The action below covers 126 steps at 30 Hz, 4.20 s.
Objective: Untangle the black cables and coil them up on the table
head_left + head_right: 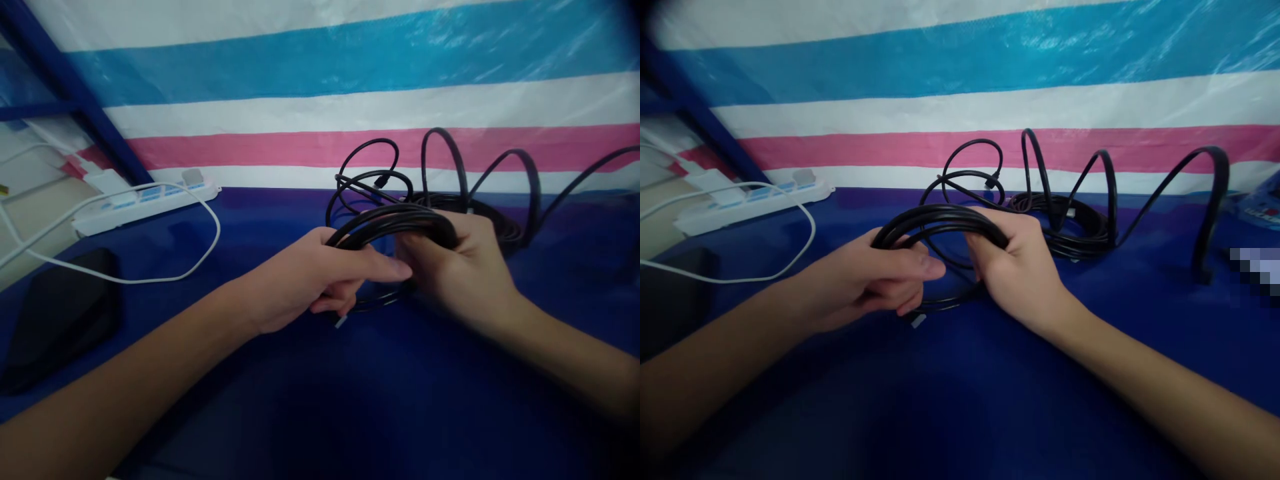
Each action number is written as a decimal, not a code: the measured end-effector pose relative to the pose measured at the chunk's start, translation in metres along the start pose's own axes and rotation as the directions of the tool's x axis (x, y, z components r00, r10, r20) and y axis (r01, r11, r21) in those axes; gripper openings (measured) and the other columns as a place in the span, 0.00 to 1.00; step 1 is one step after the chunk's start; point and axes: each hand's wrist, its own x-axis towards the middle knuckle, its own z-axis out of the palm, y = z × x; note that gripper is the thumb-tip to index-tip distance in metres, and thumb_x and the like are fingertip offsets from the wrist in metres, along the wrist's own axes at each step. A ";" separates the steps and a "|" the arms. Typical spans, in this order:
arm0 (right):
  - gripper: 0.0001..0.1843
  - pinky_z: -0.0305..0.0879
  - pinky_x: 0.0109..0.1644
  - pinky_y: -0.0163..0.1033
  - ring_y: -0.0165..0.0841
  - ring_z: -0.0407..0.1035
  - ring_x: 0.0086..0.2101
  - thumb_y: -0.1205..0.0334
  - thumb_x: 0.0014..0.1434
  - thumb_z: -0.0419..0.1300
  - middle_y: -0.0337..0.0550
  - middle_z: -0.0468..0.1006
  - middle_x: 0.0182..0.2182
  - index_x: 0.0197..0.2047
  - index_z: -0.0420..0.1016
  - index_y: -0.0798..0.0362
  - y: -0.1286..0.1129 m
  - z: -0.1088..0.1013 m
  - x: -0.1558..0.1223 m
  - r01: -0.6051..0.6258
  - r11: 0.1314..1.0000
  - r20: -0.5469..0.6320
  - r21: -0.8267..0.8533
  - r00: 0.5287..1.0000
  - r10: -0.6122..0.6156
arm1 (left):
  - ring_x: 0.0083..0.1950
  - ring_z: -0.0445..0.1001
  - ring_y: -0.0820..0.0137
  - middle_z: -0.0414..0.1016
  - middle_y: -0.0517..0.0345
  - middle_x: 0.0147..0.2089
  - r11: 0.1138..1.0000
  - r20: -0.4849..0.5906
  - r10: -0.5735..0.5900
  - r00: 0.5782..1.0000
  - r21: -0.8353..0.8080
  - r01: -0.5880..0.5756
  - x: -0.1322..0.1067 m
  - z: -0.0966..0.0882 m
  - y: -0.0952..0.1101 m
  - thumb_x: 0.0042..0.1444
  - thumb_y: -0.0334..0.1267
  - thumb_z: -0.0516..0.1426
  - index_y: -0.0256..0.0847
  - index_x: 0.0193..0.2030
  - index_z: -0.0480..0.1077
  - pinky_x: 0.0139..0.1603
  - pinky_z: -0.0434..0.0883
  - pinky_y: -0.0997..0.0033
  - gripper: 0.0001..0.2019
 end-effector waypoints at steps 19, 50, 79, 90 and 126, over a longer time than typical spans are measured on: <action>0.16 0.67 0.39 0.30 0.23 0.70 0.32 0.53 0.56 0.57 0.38 0.70 0.29 0.44 0.67 0.54 -0.012 0.035 -0.017 -0.308 0.849 0.087 0.430 0.950 0.301 | 0.11 0.43 0.85 0.34 0.69 0.13 0.884 -0.382 0.184 0.906 -0.339 -0.323 -0.001 0.001 0.008 0.54 0.41 0.54 0.40 0.18 0.38 0.16 0.51 0.79 0.26; 0.35 0.73 0.43 0.31 0.25 0.72 0.39 0.61 0.43 0.69 0.39 0.67 0.53 0.55 0.64 0.37 0.007 0.016 -0.011 -0.165 0.949 0.535 0.270 0.845 -0.006 | 0.12 0.39 0.83 0.32 0.68 0.14 0.632 -0.379 0.389 0.840 -0.554 -0.542 -0.008 -0.006 0.024 0.62 0.41 0.45 0.41 0.19 0.37 0.16 0.54 0.80 0.23; 0.09 0.68 0.27 0.32 0.25 0.63 0.16 0.75 0.40 0.51 0.34 0.65 0.15 0.29 0.62 0.59 -0.003 -0.003 0.007 -0.173 0.947 0.257 0.270 0.961 0.102 | 0.13 0.45 0.85 0.48 0.68 0.16 0.964 -0.123 0.185 0.975 -0.170 -0.204 0.012 -0.017 -0.011 0.53 0.37 0.54 0.38 0.17 0.50 0.17 0.46 0.78 0.18; 0.10 0.68 0.30 0.29 0.17 0.57 0.16 0.59 0.60 0.49 0.32 0.59 0.14 0.34 0.62 0.57 -0.022 0.018 -0.008 -0.251 0.832 0.241 0.495 0.959 0.147 | 0.10 0.40 0.83 0.34 0.67 0.13 0.843 -0.307 0.261 0.915 -0.389 -0.371 0.001 0.006 0.002 0.58 0.39 0.49 0.40 0.18 0.38 0.12 0.44 0.78 0.23; 0.21 0.59 0.15 0.24 0.23 0.66 0.18 0.59 0.48 0.64 0.38 0.75 0.26 0.47 0.70 0.49 -0.037 -0.042 0.004 -0.116 0.985 0.554 -0.128 0.816 0.168 | 0.14 0.54 0.84 0.51 0.69 0.13 0.997 0.167 -0.069 0.984 -0.018 0.073 -0.010 0.022 0.007 0.47 0.40 0.60 0.37 0.19 0.63 0.17 0.56 0.81 0.13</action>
